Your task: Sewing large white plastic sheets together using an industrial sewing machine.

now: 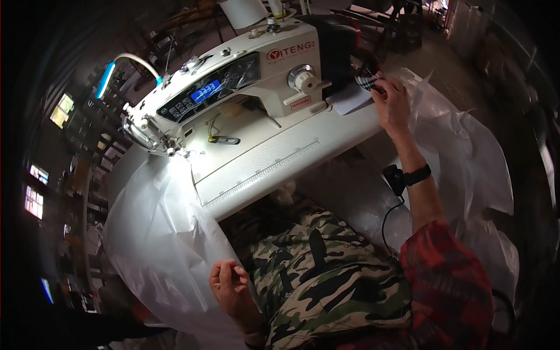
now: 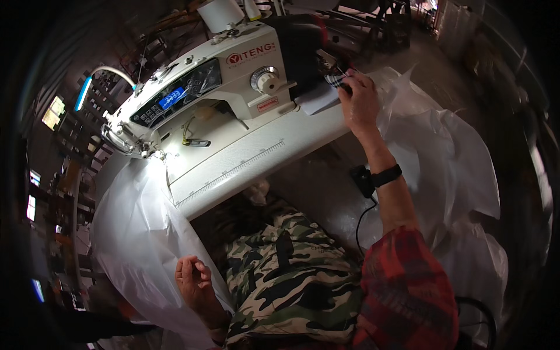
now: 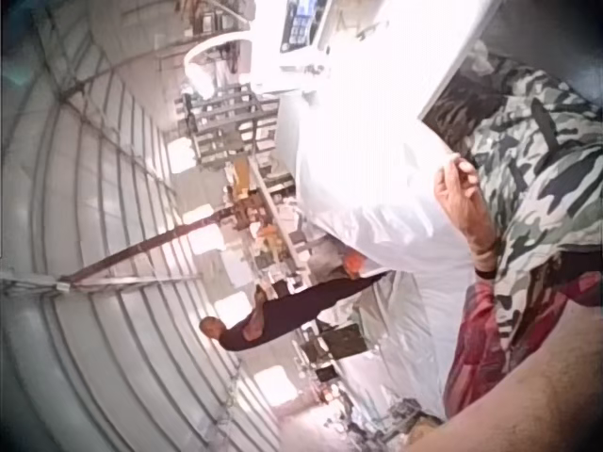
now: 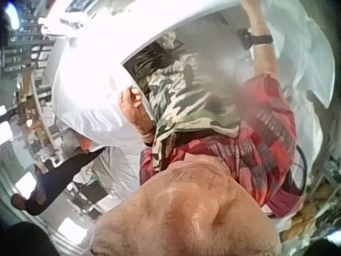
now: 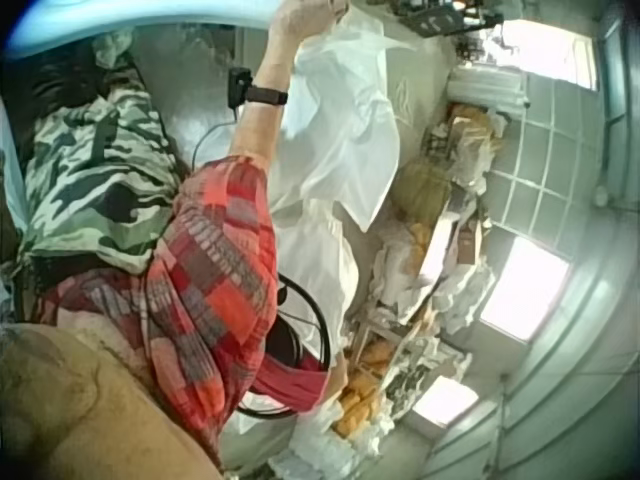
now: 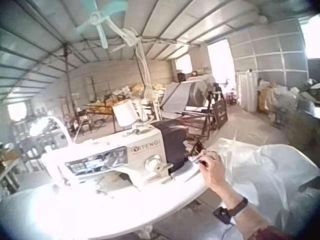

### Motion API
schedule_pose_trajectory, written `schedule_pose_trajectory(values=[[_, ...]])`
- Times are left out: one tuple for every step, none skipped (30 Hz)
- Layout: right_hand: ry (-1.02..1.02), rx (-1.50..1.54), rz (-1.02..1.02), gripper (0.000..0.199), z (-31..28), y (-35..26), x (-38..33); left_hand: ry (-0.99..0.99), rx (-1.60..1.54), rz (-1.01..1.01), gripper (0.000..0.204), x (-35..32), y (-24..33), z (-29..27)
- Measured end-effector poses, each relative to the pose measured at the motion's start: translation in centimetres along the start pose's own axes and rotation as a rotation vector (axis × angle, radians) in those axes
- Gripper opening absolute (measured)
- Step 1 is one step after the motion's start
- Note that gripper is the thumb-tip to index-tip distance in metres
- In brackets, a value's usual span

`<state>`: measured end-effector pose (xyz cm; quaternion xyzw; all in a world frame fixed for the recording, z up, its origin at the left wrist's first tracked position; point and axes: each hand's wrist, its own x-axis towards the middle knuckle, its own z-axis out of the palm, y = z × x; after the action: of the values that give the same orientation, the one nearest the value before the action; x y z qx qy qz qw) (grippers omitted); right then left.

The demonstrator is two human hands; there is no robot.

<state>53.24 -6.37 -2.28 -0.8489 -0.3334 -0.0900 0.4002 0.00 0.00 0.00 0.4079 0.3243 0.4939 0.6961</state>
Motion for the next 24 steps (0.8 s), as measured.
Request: schedule_pose_trajectory(values=[[0.119,-0.105,-0.031,0.076,0.3,0.0,-0.1,-0.003,0.002,-0.005,0.021,-0.3,0.0,0.2],[0.239,-0.220,-0.056,0.076,0.6,-0.1,0.2,0.002,-0.008,-0.011,0.021,-0.4,0.1,0.3],[0.231,-0.250,-0.033,0.077,0.4,-0.9,1.0,-0.010,-0.030,-0.007,0.021,-0.3,0.0,0.1],[0.229,-0.275,0.012,0.077,0.5,-1.1,1.7,-0.023,-0.044,0.004,0.021,0.0,0.0,0.2],[0.224,-0.308,0.064,0.078,0.6,-1.0,2.0,-0.048,-0.070,0.009,0.021,0.1,0.1,0.3],[0.157,-0.311,0.091,0.080,0.4,-0.8,2.2,-0.030,-0.051,0.002,0.021,0.0,0.3,0.3],[0.131,-0.287,0.108,0.083,0.4,-0.5,2.8,-0.026,-0.054,0.000,0.021,0.0,0.3,0.3],[0.116,-0.265,0.108,0.086,0.5,-0.2,3.4,-0.030,-0.071,-0.003,0.021,-0.1,0.3,0.4],[0.100,-0.255,0.118,0.088,0.5,0.2,4.0,-0.025,-0.057,0.001,0.020,-0.1,0.2,0.4],[0.063,-0.271,0.140,0.083,0.4,0.7,4.7,-0.028,-0.059,0.006,0.020,0.0,0.2,0.5],[0.027,-0.300,0.167,0.078,0.4,1.3,5.5,-0.042,-0.077,0.015,0.020,0.0,0.2,0.5],[0.002,-0.327,0.168,0.073,0.3,1.9,6.4,-0.016,-0.061,0.013,0.020,0.0,0.2,0.5],[-0.018,-0.337,0.161,0.064,0.3,2.5,7.2,-0.001,-0.058,0.013,0.019,-0.1,0.2,0.5],[-0.028,-0.346,0.129,0.055,0.3,3.3,7.7,0.013,-0.072,0.012,0.019,-0.3,0.1,0.5],[-0.036,-0.367,0.122,0.047,0.1,4.0,8.2,0.012,-0.063,0.007,0.019,-0.3,0.1,0.5],[-0.014,-0.326,0.073,0.040,-0.1,4.5,8.7,0.006,-0.068,0.009,0.019,-0.2,0.1,0.5],[0.005,-0.299,0.048,0.033,-0.4,4.9,9.1,-0.002,-0.088,0.011,0.020,-0.1,0.1,0.4],[0.022,-0.275,0.048,0.027,-0.6,5.2,9.4,0.006,-0.075,-0.003,0.020,-0.1,0.3,0.3],[0.091,-0.222,0.018,0.026,-0.8,5.3,9.9,0.012,-0.073,-0.018,0.020,-0.1,0.4,0.1],[0.160,-0.175,0.013,0.026,-1.1,5.3,10.4,0.014,-0.085,-0.032,0.020,-0.1,0.5,-0.1],[0.227,-0.130,0.009,0.026,-1.4,5.4,10.8,0.013,-0.072,-0.011,0.020,-0.1,0.3,-0.2],[0.271,-0.141,-0.029,0.026,-2.0,5.1,11.8,0.011,-0.072,0.012,0.020,0.1,0.1,-0.2],[0.282,-0.086,-0.061,0.027,-2.6,4.6,12.8,-0.001,-0.089,0.039,0.020,0.1,-0.1,-0.3],[0.299,-0.032,-0.096,0.028,-3.5,4.0,13.8,0.006,-0.070,0.034,0.020,0.1,-0.2,-0.4]])
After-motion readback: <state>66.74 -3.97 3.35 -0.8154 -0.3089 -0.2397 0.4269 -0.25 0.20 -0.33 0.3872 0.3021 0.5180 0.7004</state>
